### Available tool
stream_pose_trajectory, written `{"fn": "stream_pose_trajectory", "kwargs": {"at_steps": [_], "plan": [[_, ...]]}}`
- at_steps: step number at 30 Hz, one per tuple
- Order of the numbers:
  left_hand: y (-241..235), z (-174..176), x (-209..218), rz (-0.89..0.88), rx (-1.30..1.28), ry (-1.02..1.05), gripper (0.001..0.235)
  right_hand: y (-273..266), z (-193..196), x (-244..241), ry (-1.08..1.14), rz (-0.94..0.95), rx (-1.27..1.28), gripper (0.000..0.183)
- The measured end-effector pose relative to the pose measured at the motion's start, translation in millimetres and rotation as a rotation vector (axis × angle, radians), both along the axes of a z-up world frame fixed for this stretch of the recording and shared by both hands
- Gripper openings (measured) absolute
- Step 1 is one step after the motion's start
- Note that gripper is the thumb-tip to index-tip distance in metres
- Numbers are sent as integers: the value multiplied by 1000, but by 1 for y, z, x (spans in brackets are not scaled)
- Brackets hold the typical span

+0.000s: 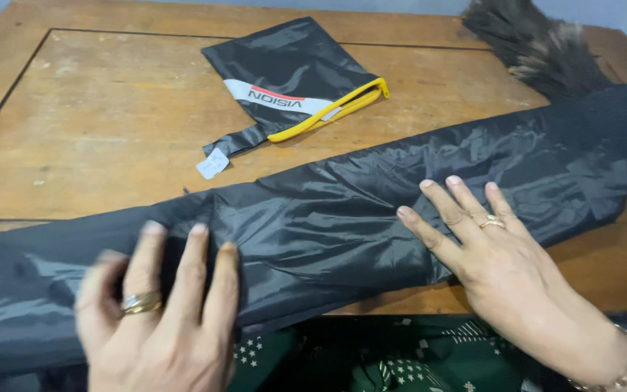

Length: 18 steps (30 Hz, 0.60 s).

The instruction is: The person folds a black raincoat and stuffs it into a small matching black and yellow storage pouch by hand on a wooden table.

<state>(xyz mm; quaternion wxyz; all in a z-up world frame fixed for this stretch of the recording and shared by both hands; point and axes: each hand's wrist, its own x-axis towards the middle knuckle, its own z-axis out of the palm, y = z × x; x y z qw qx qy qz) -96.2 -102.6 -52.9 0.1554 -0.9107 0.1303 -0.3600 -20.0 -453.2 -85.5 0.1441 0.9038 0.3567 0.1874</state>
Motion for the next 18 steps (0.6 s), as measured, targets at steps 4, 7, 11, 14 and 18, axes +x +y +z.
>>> {"fn": "stream_pose_trajectory", "kwargs": {"at_steps": [4,7,11,14,18], "plan": [[38,1,-20,134,42,-47,16,-8,-10,7,-21,-9,-55,115],[87,10,-31,345,189,128,91,-10,-16,11,-26,-30,-63,110],[127,7,-36,112,-187,121,54,-5,-12,8,-29,-18,-64,111],[141,-6,-44,-58,-284,129,48,-8,-16,9,-36,-26,-76,106],[137,-21,-55,-145,-430,56,41,-12,-20,10,-7,-20,-20,109]]}}
